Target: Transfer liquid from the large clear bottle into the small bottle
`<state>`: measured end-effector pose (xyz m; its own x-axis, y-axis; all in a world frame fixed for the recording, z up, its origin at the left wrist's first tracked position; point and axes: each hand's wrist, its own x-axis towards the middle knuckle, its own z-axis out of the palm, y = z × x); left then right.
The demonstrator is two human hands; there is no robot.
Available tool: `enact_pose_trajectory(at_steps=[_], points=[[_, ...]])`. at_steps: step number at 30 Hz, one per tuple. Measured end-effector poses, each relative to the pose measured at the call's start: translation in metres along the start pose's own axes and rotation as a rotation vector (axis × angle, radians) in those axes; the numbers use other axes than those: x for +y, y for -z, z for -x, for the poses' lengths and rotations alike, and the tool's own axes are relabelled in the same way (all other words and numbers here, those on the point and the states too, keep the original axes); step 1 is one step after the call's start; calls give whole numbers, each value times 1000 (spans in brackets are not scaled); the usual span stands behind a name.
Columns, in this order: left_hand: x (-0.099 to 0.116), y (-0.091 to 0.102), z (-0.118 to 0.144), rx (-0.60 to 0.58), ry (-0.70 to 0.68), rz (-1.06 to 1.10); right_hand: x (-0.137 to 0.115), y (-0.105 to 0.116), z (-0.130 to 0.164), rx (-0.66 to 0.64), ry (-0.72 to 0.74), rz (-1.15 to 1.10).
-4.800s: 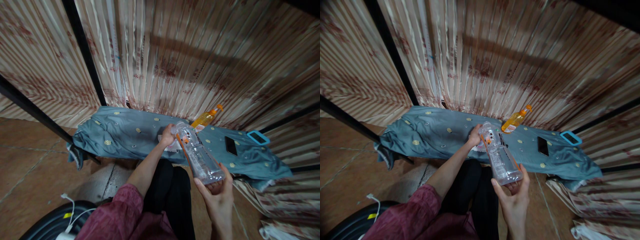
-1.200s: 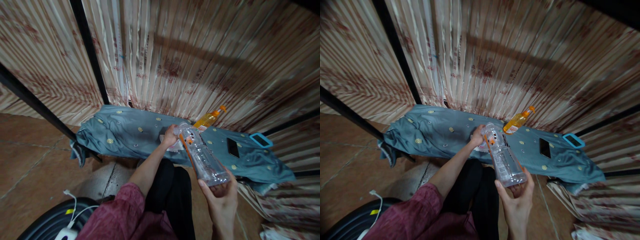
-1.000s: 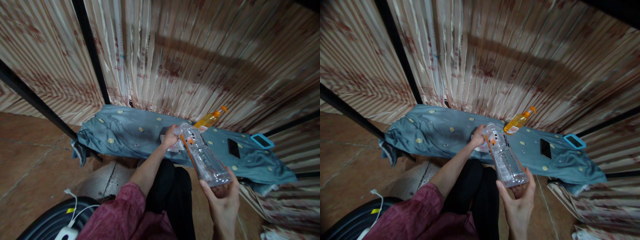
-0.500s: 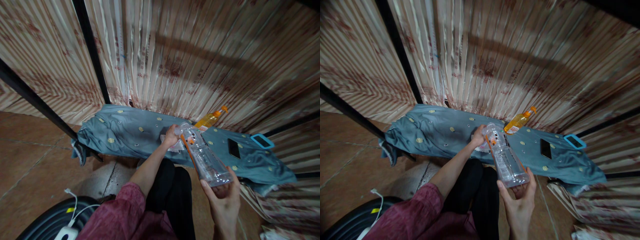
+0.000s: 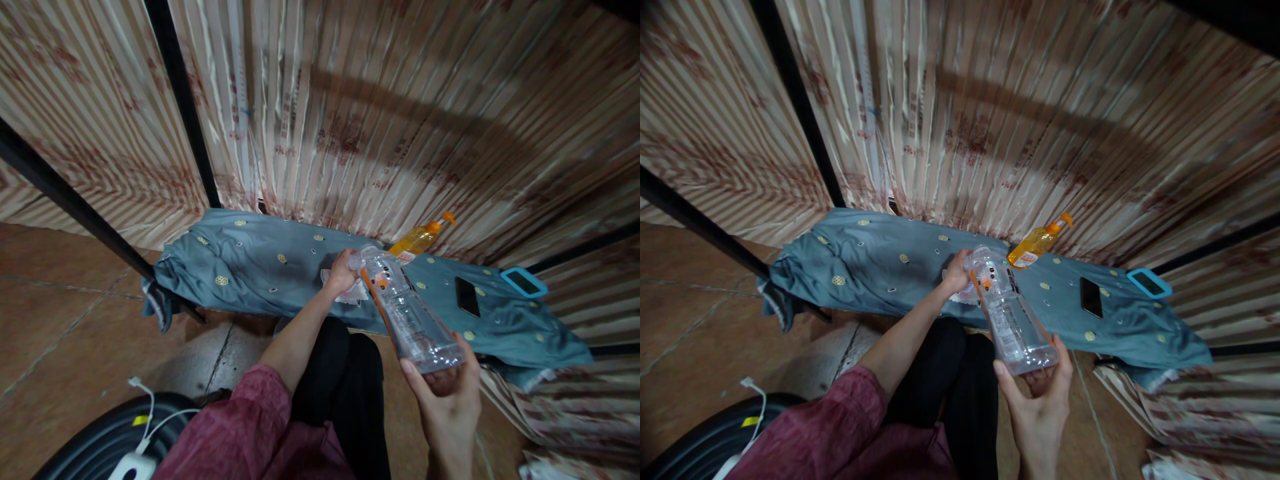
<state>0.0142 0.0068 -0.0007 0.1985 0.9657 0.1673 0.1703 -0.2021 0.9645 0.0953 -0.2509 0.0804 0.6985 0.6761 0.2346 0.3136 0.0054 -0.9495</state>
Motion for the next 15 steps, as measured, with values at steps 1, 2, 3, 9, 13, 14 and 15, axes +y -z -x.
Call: enact_pose_trajectory(at_steps=[1, 2, 3, 9, 13, 14, 15], points=[[0, 0, 0, 0, 3, 4, 0, 0, 0, 1, 0, -1], [0, 0, 0, -2, 5, 6, -1, 0, 0, 2, 1, -1], [1, 0, 0, -6, 7, 8, -1, 0, 0, 2, 2, -1], [1, 0, 0, -4, 13, 13, 1, 1, 0, -1, -9, 5], [1, 0, 0, -6, 7, -6, 2, 1, -1, -1, 23, 6], [0, 0, 0, -6, 6, -6, 3, 1, -1, -1, 33, 7], [0, 0, 0, -5, 7, -5, 3, 1, -1, 0, 44, 10]])
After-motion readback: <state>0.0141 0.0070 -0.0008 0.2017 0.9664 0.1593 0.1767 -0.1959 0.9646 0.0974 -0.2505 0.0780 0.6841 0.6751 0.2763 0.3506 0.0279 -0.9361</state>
